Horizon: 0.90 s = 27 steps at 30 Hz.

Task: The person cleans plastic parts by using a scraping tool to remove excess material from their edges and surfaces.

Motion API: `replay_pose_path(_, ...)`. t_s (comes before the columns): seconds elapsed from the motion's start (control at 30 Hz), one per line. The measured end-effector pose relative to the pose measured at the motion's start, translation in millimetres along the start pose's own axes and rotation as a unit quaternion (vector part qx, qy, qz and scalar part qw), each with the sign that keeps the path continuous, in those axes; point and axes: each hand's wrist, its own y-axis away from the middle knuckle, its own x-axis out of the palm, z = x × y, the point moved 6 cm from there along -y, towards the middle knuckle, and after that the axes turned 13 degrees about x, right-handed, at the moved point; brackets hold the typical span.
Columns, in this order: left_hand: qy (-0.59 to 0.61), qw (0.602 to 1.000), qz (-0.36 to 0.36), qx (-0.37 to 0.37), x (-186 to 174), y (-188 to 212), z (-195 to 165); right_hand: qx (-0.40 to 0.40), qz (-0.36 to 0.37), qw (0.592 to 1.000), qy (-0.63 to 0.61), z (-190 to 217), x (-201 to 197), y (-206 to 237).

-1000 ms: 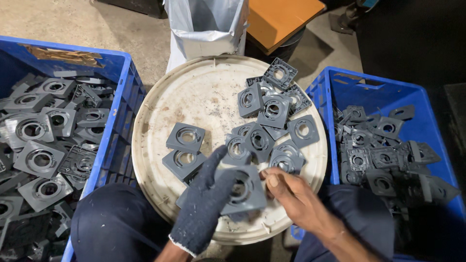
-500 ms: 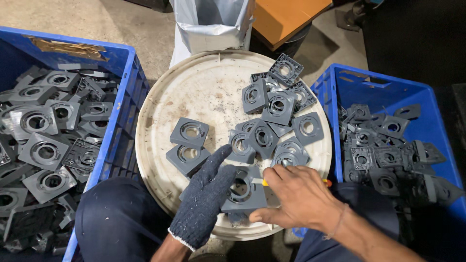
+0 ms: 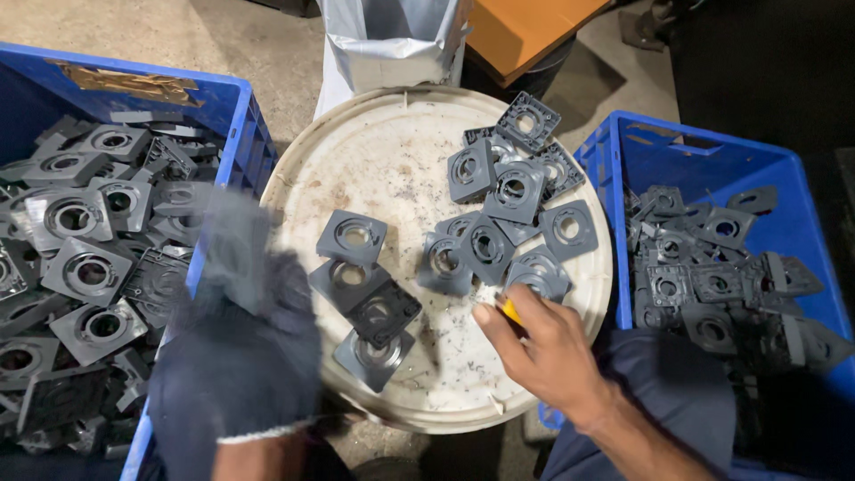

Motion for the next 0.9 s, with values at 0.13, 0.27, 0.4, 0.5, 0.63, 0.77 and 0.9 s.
replay_pose_path(0.13, 0.762, 0.568, -0.212, -0.23, 16, 5, 39, -0.007, 0.047, 0.999, 0.004, 10, 47, -6)
replay_pose_path(0.27, 0.589, 0.779, -0.095, -0.193, 24, 5, 21, -0.092, 0.063, 0.99, 0.086, 33, 96, 2)
replay_pose_path(0.4, 0.422, 0.906, -0.035, -0.025, 62, 5, -39, -0.096, 0.149, 0.969, 0.174, 40, 149, -1)
replay_pose_path(0.5, 0.342, 0.927, 0.115, 0.105, 120, 30, -90, -0.086, 0.141, 0.979, 0.118, 42, 159, -7)
replay_pose_path(0.63, 0.284, 0.888, 0.26, 0.251, 159, 57, -123, -0.109, 0.035, 0.989, 0.091, 49, 132, -13)
replay_pose_path(0.77, 0.277, 0.866, 0.307, 0.281, 172, 71, -143, -0.046, -0.039, 0.998, -0.032, 45, 87, -18)
replay_pose_path(0.9, 0.289, 0.858, 0.328, 0.268, 176, 80, -152, 0.047, -0.011, 0.971, -0.233, 28, 84, -5)
